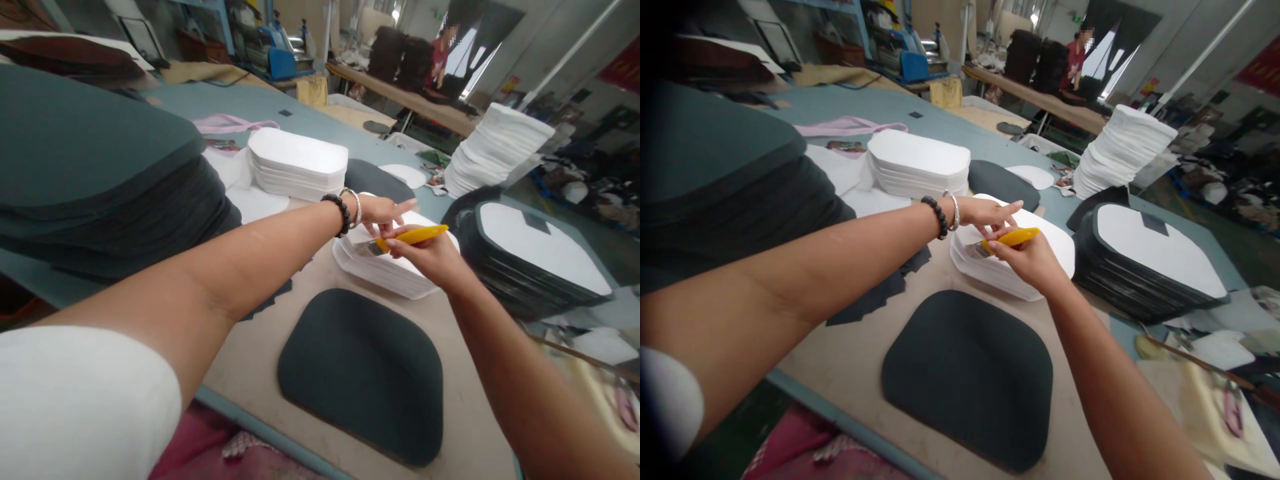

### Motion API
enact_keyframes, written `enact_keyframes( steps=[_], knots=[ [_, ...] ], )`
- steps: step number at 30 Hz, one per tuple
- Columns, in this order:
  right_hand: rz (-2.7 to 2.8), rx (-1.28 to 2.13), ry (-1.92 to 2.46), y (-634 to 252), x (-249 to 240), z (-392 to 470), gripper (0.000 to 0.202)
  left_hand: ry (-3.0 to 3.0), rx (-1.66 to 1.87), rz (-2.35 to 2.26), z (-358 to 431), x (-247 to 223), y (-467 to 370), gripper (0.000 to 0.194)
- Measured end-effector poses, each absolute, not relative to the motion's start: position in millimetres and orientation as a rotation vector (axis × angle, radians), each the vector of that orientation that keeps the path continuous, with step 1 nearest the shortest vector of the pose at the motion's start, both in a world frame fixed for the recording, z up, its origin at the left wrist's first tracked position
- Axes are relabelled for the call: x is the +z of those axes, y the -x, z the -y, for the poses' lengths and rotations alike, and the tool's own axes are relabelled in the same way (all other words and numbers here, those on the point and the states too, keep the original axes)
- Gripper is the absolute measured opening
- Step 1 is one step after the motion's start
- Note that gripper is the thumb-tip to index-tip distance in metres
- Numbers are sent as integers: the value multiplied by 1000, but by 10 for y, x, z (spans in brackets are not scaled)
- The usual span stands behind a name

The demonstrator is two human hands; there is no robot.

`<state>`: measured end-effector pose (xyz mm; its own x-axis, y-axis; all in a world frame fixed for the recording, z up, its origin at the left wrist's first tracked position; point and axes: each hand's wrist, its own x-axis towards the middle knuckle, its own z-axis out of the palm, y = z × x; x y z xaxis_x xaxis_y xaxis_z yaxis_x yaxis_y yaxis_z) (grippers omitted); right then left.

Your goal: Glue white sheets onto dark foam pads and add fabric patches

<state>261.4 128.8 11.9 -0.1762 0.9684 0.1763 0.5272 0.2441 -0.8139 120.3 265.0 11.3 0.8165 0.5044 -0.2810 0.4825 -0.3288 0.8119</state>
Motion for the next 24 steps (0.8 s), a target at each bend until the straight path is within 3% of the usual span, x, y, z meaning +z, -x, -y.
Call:
enact_keyframes(
  steps=[3,9,17,24],
  knots=[
    [1704,829,1570,-3159,123,-1141,46,-2169,-2,-721,-2584,82,-1245,83],
    [1459,814,1903,-4353,289,-746,46,-2917,51,-735,-2190,-32,-1343,37],
    [1324,122,1970,-4225,406,-1288,28,-3067,175,-744,-1941,-115,-1428,31],
    [1292,-47,2177,-3887,107,-1221,13,-3074,273,-743,-1979,-199,-1438,31]
  ],
)
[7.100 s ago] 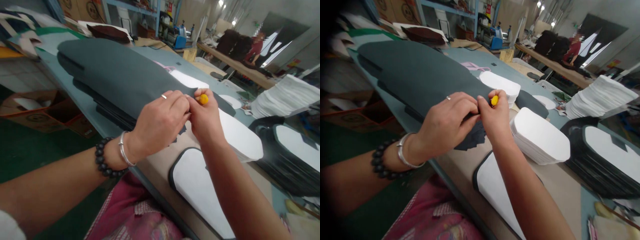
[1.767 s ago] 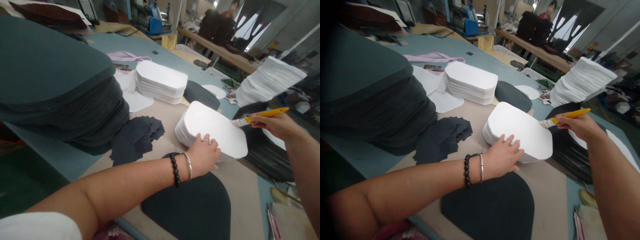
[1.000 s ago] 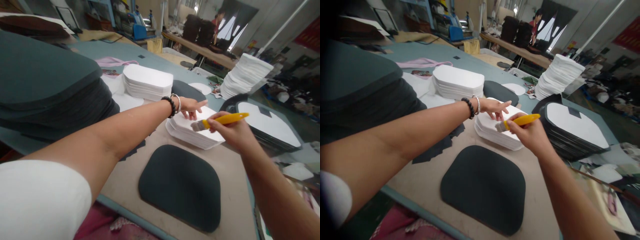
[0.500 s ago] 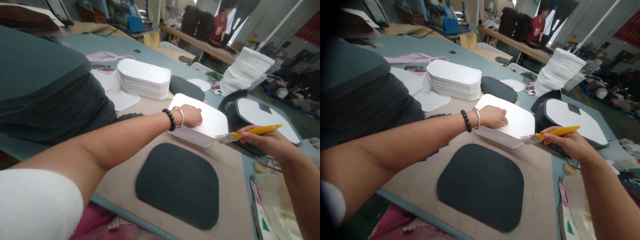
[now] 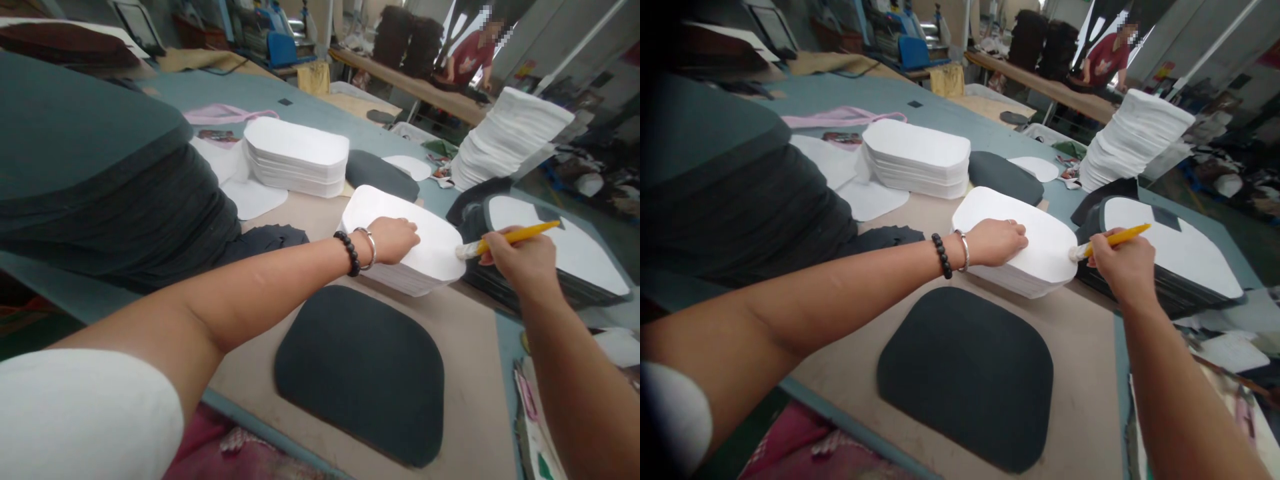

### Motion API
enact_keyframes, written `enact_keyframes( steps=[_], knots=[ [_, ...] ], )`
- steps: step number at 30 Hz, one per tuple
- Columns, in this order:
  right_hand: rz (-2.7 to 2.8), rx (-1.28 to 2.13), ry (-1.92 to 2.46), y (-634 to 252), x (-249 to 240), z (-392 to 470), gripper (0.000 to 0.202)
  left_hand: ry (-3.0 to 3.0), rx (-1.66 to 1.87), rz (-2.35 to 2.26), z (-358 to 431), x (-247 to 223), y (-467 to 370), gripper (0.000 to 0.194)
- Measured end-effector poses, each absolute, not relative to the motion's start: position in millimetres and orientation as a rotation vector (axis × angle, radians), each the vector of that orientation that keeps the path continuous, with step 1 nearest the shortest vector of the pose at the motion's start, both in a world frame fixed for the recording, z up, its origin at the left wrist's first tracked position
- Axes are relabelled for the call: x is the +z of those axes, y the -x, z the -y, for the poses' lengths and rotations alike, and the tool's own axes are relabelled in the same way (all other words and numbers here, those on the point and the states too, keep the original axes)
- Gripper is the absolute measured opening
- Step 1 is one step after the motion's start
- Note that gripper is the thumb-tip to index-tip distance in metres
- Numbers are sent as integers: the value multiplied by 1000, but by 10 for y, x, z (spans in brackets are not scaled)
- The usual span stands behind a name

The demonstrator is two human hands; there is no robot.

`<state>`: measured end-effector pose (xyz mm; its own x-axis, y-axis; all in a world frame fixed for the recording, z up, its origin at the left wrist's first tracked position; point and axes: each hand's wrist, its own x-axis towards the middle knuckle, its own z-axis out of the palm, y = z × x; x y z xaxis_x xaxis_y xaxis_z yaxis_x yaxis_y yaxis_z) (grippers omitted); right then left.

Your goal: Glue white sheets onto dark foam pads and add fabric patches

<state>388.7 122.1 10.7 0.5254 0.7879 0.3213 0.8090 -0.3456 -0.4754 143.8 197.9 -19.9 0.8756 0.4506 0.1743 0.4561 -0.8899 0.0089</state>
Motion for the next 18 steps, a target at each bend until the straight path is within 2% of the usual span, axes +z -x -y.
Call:
enact_keyframes(
  steps=[7,13,18],
  knots=[
    [1229,31,1997,-3595,55,-195,22,3022,-312,913,-2022,-162,-1807,38],
    [1132,13,1830,-3696,171,178,36,3167,-195,575,-1934,-160,-2064,66],
    [1181,140,1807,-3806,15,225,39,3220,-28,549,-2056,-98,-2053,60]
  ],
)
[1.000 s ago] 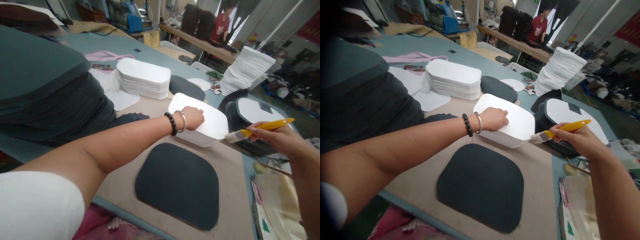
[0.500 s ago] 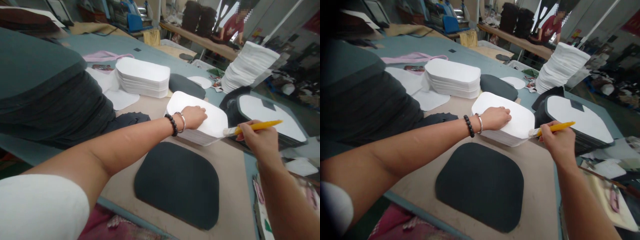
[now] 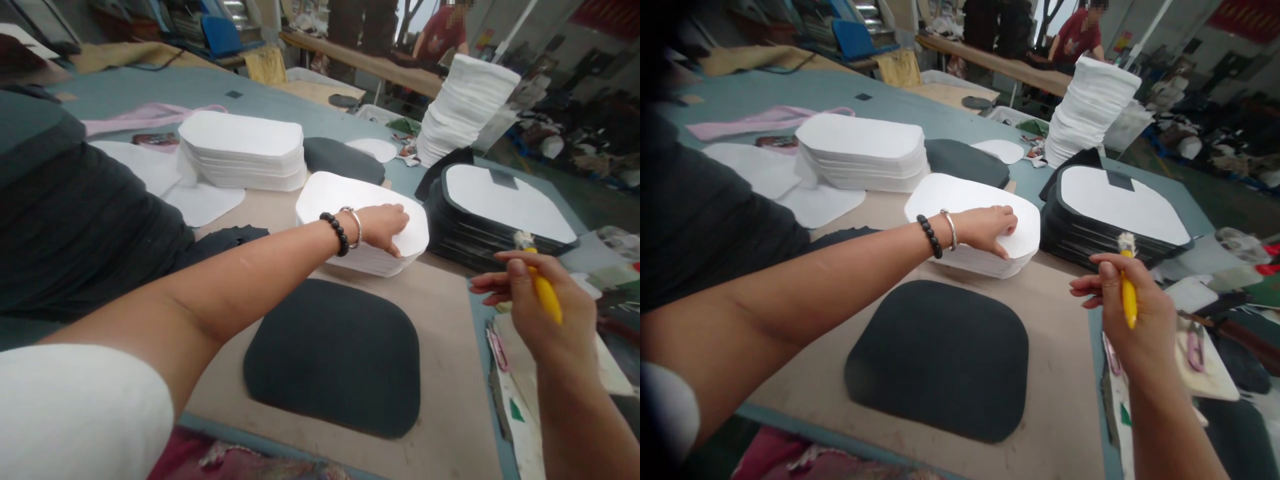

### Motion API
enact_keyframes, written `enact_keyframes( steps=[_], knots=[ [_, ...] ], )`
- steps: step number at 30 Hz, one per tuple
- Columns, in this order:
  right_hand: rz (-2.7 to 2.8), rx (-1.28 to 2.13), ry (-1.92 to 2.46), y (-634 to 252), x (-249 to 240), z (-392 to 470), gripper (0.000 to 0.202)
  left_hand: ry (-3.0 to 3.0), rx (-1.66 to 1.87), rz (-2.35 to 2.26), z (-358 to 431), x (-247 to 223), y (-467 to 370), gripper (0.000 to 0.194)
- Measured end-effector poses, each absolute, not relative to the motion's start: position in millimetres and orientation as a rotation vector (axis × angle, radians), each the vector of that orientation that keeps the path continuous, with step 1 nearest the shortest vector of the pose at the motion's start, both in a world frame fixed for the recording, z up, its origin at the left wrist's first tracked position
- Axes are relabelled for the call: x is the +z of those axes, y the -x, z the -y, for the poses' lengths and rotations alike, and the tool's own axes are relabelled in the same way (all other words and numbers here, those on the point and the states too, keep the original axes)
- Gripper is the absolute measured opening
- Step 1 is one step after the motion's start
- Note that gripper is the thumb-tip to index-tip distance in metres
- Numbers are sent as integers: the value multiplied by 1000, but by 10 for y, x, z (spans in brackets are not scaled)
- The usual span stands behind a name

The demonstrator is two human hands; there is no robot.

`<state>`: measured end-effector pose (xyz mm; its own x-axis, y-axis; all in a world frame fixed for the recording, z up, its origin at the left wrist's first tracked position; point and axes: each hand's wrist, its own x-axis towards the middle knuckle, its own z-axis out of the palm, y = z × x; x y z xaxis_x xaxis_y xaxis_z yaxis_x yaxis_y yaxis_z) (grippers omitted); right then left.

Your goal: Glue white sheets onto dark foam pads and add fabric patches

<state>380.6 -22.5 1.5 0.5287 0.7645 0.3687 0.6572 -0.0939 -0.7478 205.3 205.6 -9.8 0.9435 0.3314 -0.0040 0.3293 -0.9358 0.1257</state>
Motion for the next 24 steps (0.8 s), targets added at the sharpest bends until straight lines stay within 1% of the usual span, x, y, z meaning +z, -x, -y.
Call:
enact_keyframes(
  steps=[3,7,11,13,16,17,22,23,24],
  knots=[
    [1277,176,1837,-3822,-90,193,35,-2960,9,-496,-2080,-69,-2024,54],
    [1426,63,1842,-3841,-198,98,33,-3006,38,-451,-2050,-86,-1987,57],
    [1496,27,1807,-3817,-249,39,29,-2972,58,-433,-2077,-91,-1959,55],
    [1513,33,1799,-3803,-260,27,28,-2932,70,-445,-2097,-72,-1948,48],
    [1537,6,1805,-3813,-304,-37,26,-2894,112,-470,-2099,-41,-1934,28],
    [1545,-8,1795,-3827,-331,-83,25,-2887,133,-477,-2093,-34,-1929,24],
    [1536,58,1701,-3910,-485,-520,25,-2794,194,-512,-2088,-36,-1893,22],
    [1503,102,1657,-3914,-499,-630,27,-2747,207,-518,-2103,-39,-1885,24],
    [1464,151,1600,-3910,-500,-736,30,-2679,231,-534,-2125,-41,-1879,32]
  ],
)
